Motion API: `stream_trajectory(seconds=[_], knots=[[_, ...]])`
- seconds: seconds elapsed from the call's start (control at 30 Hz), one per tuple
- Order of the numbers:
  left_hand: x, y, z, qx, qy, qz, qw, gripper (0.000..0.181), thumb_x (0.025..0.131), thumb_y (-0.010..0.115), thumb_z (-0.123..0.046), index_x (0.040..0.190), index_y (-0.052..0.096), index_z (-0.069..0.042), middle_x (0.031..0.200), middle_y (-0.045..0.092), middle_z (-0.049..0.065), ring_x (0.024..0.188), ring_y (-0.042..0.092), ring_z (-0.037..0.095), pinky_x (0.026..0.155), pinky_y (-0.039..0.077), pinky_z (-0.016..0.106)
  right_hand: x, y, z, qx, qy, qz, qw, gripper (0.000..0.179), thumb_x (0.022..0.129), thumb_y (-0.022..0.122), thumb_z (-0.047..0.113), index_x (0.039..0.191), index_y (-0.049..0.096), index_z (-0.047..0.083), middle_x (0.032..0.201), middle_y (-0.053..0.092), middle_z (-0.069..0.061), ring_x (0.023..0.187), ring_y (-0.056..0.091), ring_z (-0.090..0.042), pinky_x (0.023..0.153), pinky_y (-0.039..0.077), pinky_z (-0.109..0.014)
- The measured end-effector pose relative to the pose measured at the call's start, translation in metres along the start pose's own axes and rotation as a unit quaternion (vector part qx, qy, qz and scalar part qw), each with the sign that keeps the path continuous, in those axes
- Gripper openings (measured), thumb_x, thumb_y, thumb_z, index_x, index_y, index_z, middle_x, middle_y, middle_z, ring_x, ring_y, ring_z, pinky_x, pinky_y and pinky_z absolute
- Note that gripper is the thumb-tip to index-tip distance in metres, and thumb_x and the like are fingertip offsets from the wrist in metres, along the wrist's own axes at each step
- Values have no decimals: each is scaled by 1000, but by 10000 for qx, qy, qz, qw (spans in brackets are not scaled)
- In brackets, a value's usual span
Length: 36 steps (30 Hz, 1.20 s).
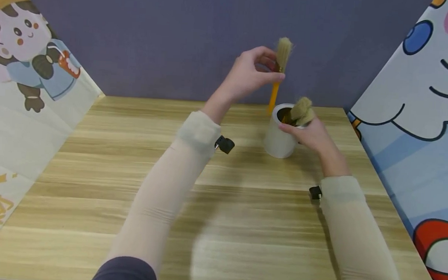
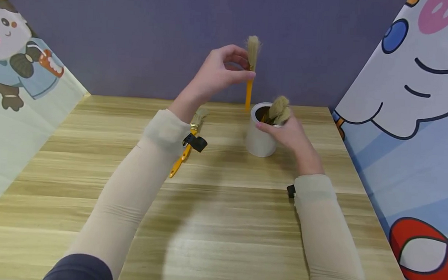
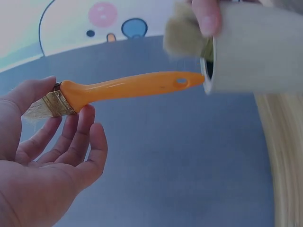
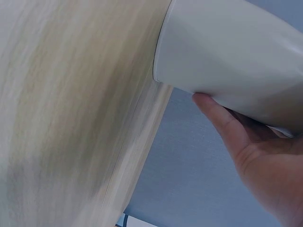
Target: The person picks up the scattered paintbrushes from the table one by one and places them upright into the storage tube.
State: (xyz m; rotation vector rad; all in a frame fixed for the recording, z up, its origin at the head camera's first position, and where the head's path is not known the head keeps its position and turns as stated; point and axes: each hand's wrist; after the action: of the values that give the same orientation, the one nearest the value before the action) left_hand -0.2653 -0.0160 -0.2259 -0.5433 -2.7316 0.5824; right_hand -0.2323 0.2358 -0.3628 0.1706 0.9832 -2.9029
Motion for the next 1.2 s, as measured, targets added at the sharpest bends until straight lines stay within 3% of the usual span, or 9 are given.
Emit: stream_trajectory(seconds=[0.23,0.5,0.8,0.93,1.1,1.2], knots=[[12,28,-1,138,97,184,9997,51,94,84,-30,139,63,-18,128,70,1,115,71,10,95,57,24,0,0,2,37,17,7,10000,110,84,77,74,165,29,18,164,44,-20,144,50,-41,112,47,-62],[18,47,15,670,-59,349,9971,51,94,82,-34,138,62,-18,128,69,0,114,67,11,92,56,21,2,-1,4,110,-114,28,9999,111,86,77,71,169,21,23,168,40,-17,148,46,-40,117,44,-63],[12,67,21,830,-151,125,9964,43,97,79,-35,132,62,-16,128,68,-1,111,69,7,87,58,17,-1,-2,1,47,-187,82,9998,113,85,75,73,171,17,28,170,37,-14,150,44,-39,120,40,-63],[14,73,19,965,-227,-3,9951,45,96,79,-37,133,61,-18,129,68,-3,111,68,6,86,58,17,-2,-3,0,35,-166,49,9998,112,85,74,75,170,19,27,168,39,-15,146,47,-38,116,44,-62],[16,78,25,1288,-452,-234,9904,52,95,80,-41,138,60,-20,128,69,-4,110,68,6,86,58,18,-1,-2,-2,17,-118,62,9999,114,84,74,77,171,17,29,169,38,-16,144,50,-40,110,49,-61],[15,79,31,1573,-560,-218,9857,51,97,78,-42,138,59,-19,124,69,-4,107,66,8,84,57,20,0,-1,-2,4,-121,94,9999,112,84,73,76,170,20,28,169,39,-15,144,50,-40,110,49,-60]])
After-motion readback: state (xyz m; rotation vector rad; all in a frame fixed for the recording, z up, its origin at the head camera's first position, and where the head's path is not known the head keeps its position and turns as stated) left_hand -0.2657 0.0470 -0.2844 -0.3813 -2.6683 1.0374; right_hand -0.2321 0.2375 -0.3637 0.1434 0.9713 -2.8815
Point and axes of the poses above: each hand's wrist, its own x-axis towards the middle knuckle, its own y-axis out of the palm, z = x × y
